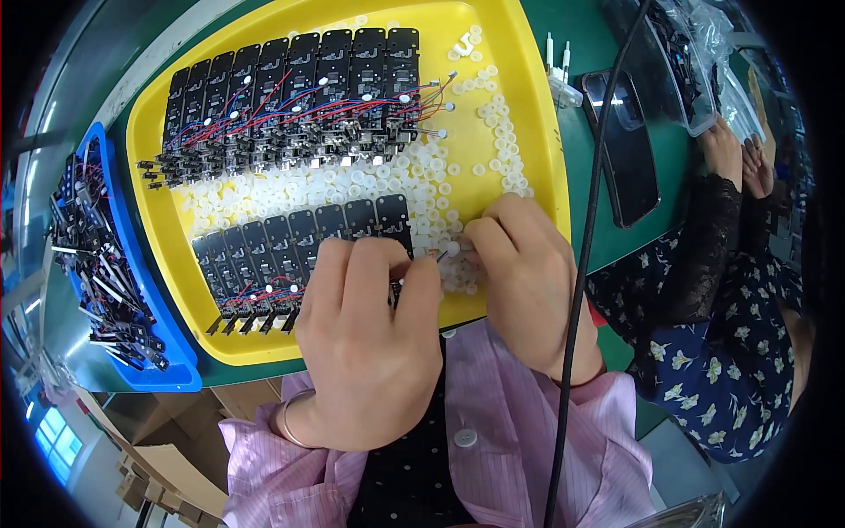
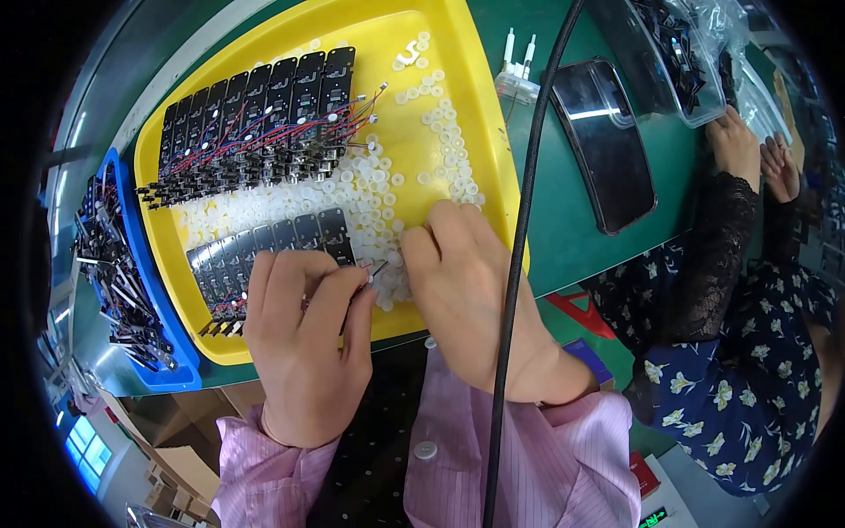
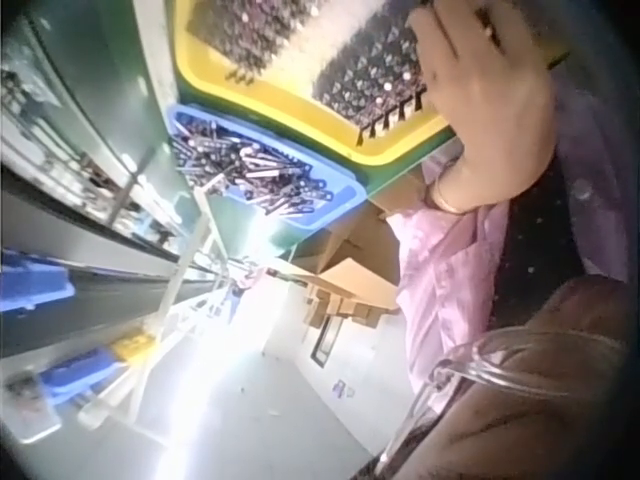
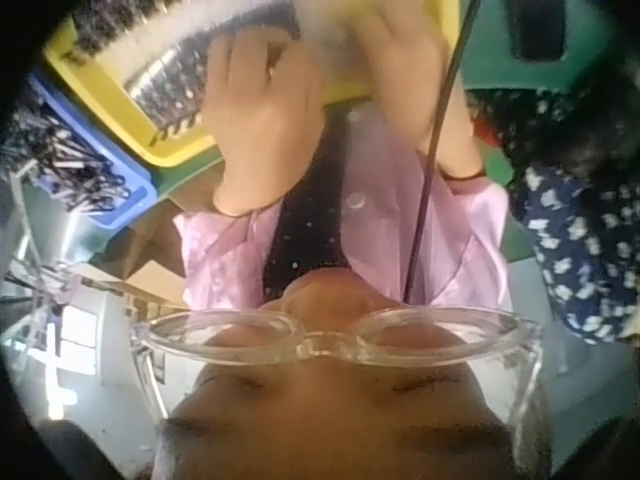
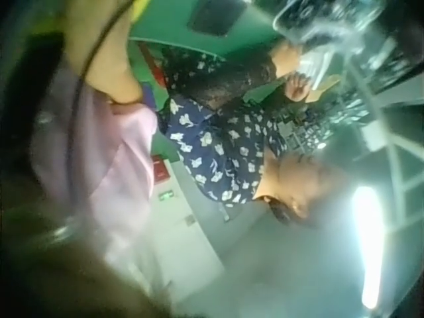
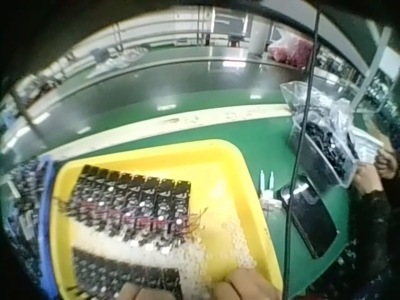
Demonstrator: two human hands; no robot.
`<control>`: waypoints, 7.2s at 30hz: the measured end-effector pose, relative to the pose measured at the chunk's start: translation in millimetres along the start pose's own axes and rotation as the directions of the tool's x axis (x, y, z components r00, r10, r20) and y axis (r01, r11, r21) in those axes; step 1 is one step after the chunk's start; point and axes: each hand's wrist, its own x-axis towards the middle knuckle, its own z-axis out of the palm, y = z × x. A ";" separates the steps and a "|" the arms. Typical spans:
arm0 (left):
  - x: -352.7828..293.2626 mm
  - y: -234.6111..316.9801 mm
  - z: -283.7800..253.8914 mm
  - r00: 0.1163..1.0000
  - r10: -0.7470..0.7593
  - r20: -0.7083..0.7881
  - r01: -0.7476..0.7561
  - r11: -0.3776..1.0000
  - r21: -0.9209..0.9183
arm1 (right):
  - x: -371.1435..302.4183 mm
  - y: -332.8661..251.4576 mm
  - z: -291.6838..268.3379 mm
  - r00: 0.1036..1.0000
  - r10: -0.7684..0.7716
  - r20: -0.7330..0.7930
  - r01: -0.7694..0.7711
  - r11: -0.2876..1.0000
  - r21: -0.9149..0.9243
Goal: The person assembles electronic circuit boards by manually attaching small plastic components to the boards.
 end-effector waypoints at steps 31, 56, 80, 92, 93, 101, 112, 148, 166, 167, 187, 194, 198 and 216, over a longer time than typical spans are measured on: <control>4.5 -23.5 -5.8 0.987 -0.152 0.059 0.162 0.885 -0.436 | 7.1 -0.5 -9.7 0.961 0.256 0.106 -0.118 0.030 0.993; 7.7 -22.2 0.7 0.996 -0.091 0.006 0.087 0.932 -0.351 | 8.4 0.0 4.3 0.979 0.203 0.027 -0.142 0.577 0.804; 7.3 -18.3 -2.0 0.999 0.029 -0.036 -0.037 0.973 -0.228 | 13.3 5.4 -5.5 0.994 -0.111 -0.008 0.093 0.782 0.616; 11.7 -18.8 -4.6 0.999 -0.043 -0.034 0.031 0.956 -0.292 | 3.7 7.5 -18.6 0.987 0.064 -0.150 -0.036 0.982 0.184; 12.0 -19.4 -3.2 0.999 -0.048 -0.025 0.039 0.951 -0.307 | 3.7 7.7 -20.7 0.996 0.058 -0.063 -0.046 0.983 0.179; 12.0 -21.4 -1.8 0.998 -0.041 -0.051 0.021 0.940 -0.340 | 12.0 5.7 -10.6 0.999 -0.020 0.035 0.016 0.993 0.118; 6.5 -23.5 -22.8 0.979 -0.185 -0.089 0.176 0.979 -0.106 | 13.8 16.3 -8.7 0.999 0.031 -0.034 -0.024 0.982 0.186; -5.2 -36.0 -16.7 0.954 -0.278 0.115 0.295 0.785 -0.545 | 30.3 -20.1 12.5 0.982 0.189 -0.022 -0.103 0.628 0.771; -4.6 -35.6 -13.6 0.970 -0.236 0.063 0.232 0.811 -0.537 | 28.9 -11.6 5.7 0.978 -0.124 -0.166 0.198 0.790 0.581; -4.2 -36.3 -14.2 0.973 -0.222 0.069 0.224 0.820 -0.527 | 29.2 -12.0 5.1 0.978 -0.123 -0.169 0.200 0.789 0.581; -9.2 -36.2 -11.5 0.971 -0.213 0.109 0.236 0.790 -0.566 | 25.9 -15.0 1.6 0.982 -0.167 -0.092 0.191 0.852 0.487; -6.4 -36.3 -12.6 0.971 -0.203 0.125 0.239 0.798 -0.554 | 24.7 -11.9 8.4 0.983 -0.165 -0.074 0.178 0.802 0.570; -5.9 -33.9 -13.5 0.984 -0.167 0.056 0.174 0.863 -0.474 | 22.8 -16.4 16.4 0.952 -0.222 -0.211 0.297 0.835 0.463; -5.3 -27.2 -22.3 0.988 -0.089 0.128 0.116 0.967 -0.225 | -9.5 -8.6 0.9 0.995 0.081 -0.049 -0.082 0.997 -0.005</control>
